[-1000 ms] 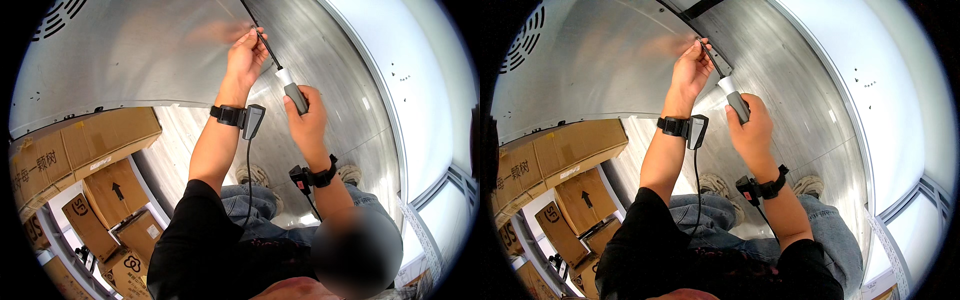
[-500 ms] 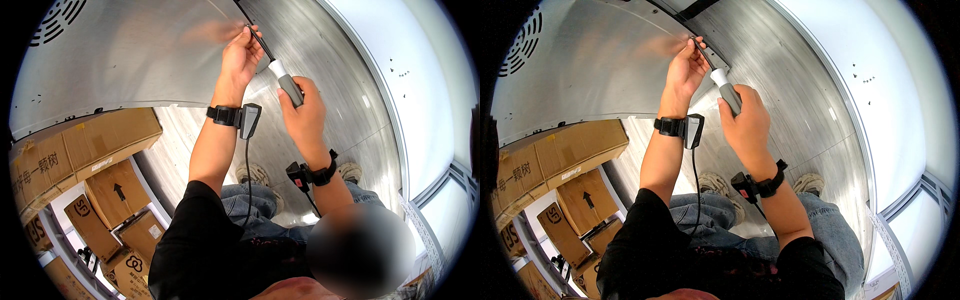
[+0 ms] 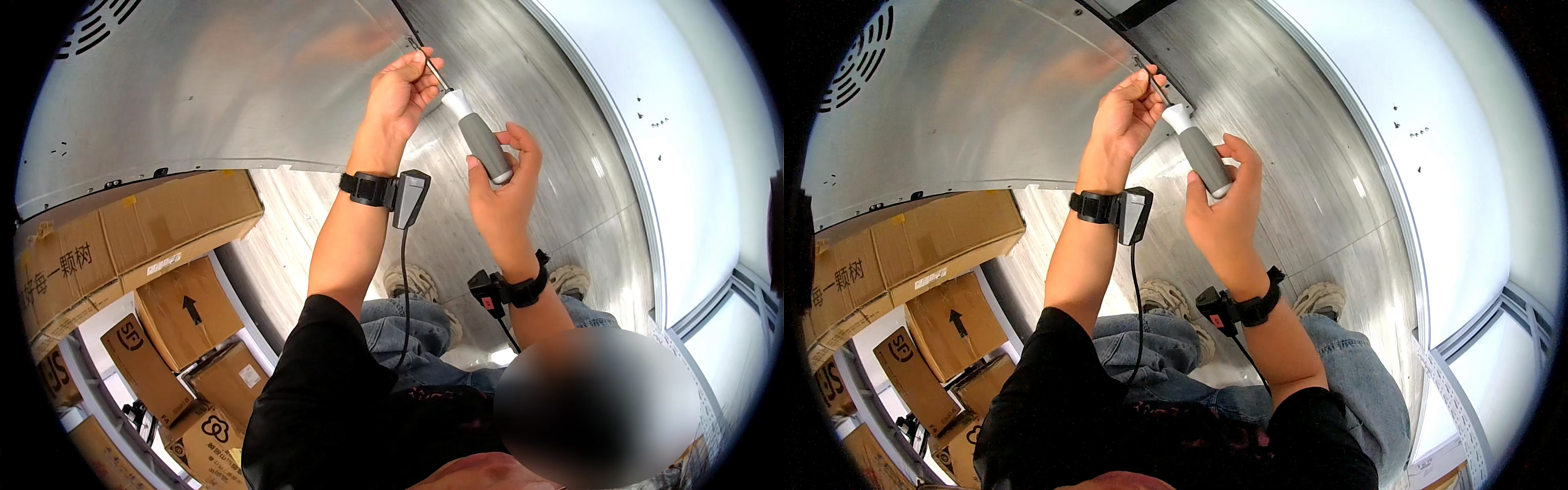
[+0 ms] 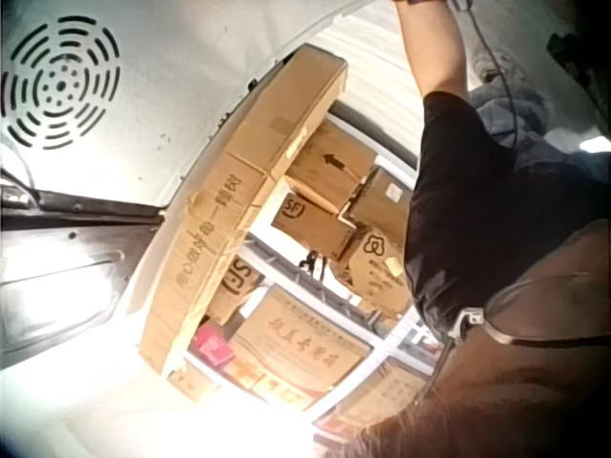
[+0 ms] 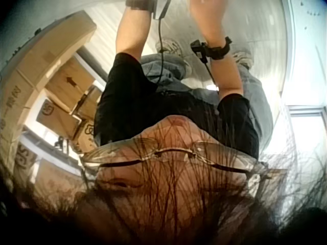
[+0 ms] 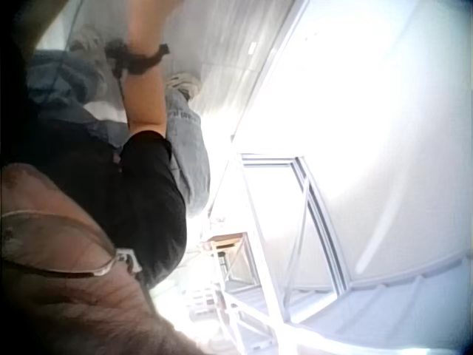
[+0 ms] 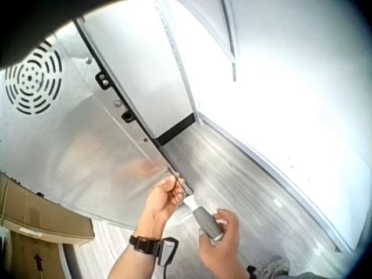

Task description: The person uses a manual screwdriver to fasten screws into a white metal cabinet or shelf unit. They repeatedly position the screwdriver, turn it to drive screws, and move to adjacent screw holes along the top edge of the unit.

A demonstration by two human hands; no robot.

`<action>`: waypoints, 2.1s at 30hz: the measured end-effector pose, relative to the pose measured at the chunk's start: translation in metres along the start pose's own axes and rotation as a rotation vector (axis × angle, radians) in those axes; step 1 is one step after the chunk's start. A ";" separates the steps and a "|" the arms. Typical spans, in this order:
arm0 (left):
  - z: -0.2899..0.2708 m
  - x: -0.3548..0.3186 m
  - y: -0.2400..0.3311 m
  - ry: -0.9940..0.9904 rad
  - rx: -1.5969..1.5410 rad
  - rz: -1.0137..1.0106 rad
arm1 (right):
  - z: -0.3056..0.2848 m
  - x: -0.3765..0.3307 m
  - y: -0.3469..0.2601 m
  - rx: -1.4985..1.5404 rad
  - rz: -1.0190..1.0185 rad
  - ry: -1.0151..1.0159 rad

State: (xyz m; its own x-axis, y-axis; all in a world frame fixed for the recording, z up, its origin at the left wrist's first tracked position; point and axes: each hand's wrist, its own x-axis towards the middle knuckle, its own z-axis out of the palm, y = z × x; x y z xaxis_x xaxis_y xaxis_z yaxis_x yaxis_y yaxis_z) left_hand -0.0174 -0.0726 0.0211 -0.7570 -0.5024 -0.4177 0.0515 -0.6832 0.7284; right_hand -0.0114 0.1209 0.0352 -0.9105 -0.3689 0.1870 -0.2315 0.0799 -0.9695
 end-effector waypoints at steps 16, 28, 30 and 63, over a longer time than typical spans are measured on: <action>0.004 -0.002 -0.002 0.061 0.254 0.011 | 0.004 -0.004 0.009 0.019 0.041 -0.020; 0.018 -0.005 0.004 0.079 0.213 0.035 | -0.008 0.013 -0.001 0.099 0.272 -0.119; 0.017 -0.003 0.000 0.110 0.245 0.026 | 0.001 0.007 -0.003 0.022 0.097 0.019; 0.012 0.005 0.009 0.062 0.008 0.064 | -0.014 0.020 -0.008 0.445 0.635 -0.315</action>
State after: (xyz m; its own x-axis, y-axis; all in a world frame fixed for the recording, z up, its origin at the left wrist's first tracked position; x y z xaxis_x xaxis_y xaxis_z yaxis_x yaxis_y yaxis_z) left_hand -0.0280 -0.0749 0.0322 -0.7106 -0.5767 -0.4030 0.0928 -0.6447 0.7588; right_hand -0.0323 0.1259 0.0485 -0.6683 -0.6240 -0.4049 0.5103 0.0115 -0.8599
